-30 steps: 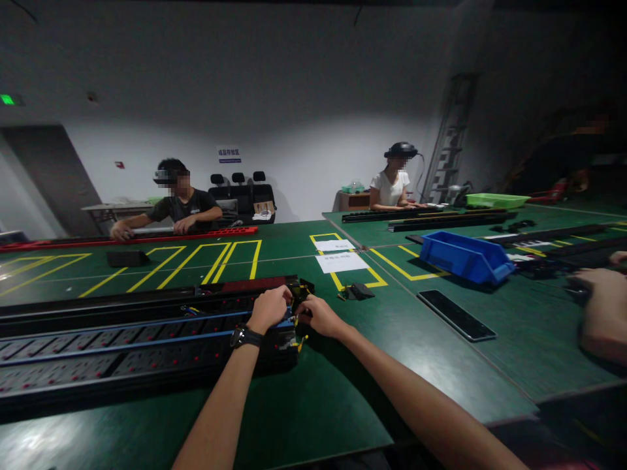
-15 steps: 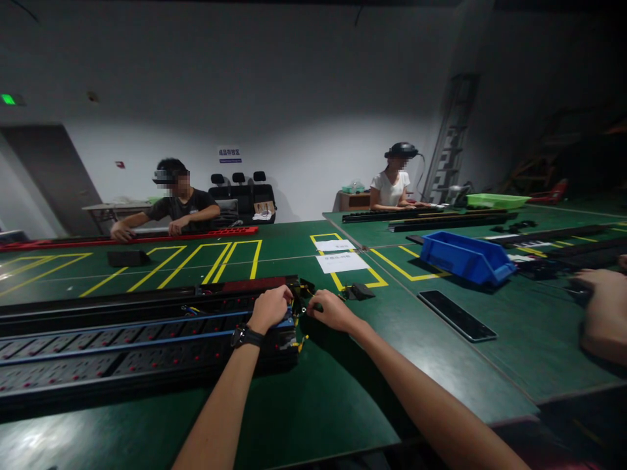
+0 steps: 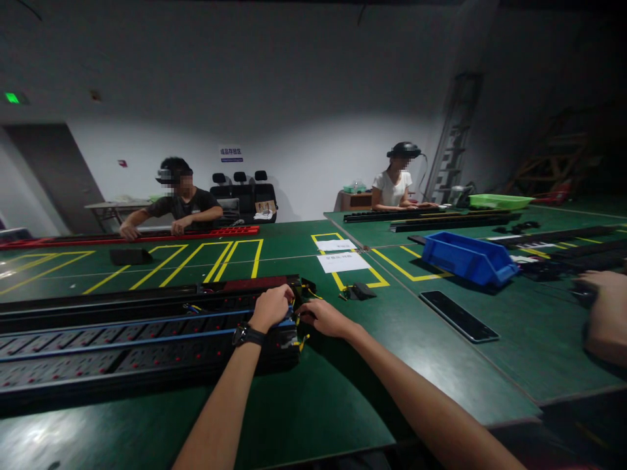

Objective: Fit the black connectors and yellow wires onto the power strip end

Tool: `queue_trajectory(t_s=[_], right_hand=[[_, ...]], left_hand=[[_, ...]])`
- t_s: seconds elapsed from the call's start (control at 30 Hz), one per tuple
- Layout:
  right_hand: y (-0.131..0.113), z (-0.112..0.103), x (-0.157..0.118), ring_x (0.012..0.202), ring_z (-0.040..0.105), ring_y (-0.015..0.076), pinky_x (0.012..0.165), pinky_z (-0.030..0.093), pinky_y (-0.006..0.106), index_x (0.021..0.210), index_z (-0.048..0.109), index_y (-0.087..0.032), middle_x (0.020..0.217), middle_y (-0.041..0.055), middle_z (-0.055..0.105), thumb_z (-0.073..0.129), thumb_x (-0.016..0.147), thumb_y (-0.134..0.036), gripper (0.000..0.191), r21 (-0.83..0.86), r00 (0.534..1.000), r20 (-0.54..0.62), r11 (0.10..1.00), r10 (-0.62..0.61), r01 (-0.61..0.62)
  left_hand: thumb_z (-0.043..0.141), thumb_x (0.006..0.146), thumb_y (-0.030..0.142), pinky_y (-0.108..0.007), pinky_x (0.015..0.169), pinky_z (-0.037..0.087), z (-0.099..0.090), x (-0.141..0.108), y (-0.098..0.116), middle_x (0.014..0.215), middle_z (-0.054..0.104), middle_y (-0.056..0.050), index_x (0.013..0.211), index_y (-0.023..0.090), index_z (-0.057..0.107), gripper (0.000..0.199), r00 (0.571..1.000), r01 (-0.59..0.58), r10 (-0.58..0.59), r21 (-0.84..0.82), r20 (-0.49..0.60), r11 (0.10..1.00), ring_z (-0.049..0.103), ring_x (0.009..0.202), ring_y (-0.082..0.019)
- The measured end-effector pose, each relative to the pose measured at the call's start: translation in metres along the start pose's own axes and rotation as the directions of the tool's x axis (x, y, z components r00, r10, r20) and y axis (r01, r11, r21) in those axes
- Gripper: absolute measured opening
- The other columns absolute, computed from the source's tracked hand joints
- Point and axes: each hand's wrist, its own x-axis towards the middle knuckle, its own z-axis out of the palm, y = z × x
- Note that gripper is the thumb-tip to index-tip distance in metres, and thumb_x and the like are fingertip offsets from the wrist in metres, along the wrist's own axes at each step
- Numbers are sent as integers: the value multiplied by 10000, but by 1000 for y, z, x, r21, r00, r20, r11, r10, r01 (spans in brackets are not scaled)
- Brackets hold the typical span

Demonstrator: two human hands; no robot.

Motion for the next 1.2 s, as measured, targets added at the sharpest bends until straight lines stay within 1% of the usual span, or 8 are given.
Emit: queue_trajectory(t_s=[0.1,0.2,0.33,0.43,0.57,0.77,1.0,1.2], right_hand=[[3,-21,-8,901,682,192,817,488,279,1062,769,-204,998,47,763,610,833,-64,311,38,996,89,999,-5,2],[12,-43,-17,870,682,180,800,495,284,1034,771,-201,991,38,762,619,862,-119,244,135,982,189,991,-13,-13],[26,-57,-24,771,664,171,701,491,276,1116,735,-159,893,53,743,648,866,-186,265,145,986,70,977,150,-159],[30,-56,-25,718,661,169,642,474,259,1030,743,-139,821,52,737,677,828,-163,213,139,976,63,967,206,-213],[26,-52,-24,706,672,166,641,468,247,874,764,-147,811,55,756,672,813,-146,110,132,976,156,975,155,-176],[24,-47,-21,732,680,166,661,464,239,893,765,-150,841,50,764,658,825,-168,128,131,982,151,982,113,-133],[21,-48,-23,701,661,152,635,448,226,876,764,-158,806,36,749,639,783,-100,166,97,986,131,988,107,-120],[9,-51,-25,694,660,156,607,447,225,909,765,-154,800,37,742,777,749,-259,192,150,977,193,981,92,-122]], left_hand=[[431,872,123,-284,867,509,-1,0,0,1095,771,-9,1051,289,692,357,1000,0,0,-4,3,1000,704,1045,-199],[429,884,138,-293,874,508,-1,0,1,1104,768,-7,1053,291,691,348,1000,-3,3,-11,11,1000,701,1042,-202],[426,886,137,-299,862,508,-2,0,0,1085,771,-2,1048,287,689,343,1000,-20,20,-19,5,1000,703,1038,-212],[424,894,142,-297,853,507,-1,0,-1,1082,771,-5,1044,283,688,335,1000,-19,19,-15,2,1000,706,1029,-212],[429,889,134,-283,855,506,1,1,-2,1092,770,-12,1061,283,686,343,1000,-13,13,1,0,1000,705,1034,-203],[431,884,165,-307,859,515,2,1,-1,1096,768,-11,1068,291,688,340,1000,-17,17,2,1,1000,706,1039,-225],[424,891,189,-327,853,521,3,2,-1,1096,767,-16,1064,294,684,330,1000,-19,19,14,-2,1000,707,1031,-236],[432,894,190,-313,846,517,3,2,-1,1096,767,-15,1055,294,680,313,1000,-21,21,14,0,1000,710,1031,-228]])
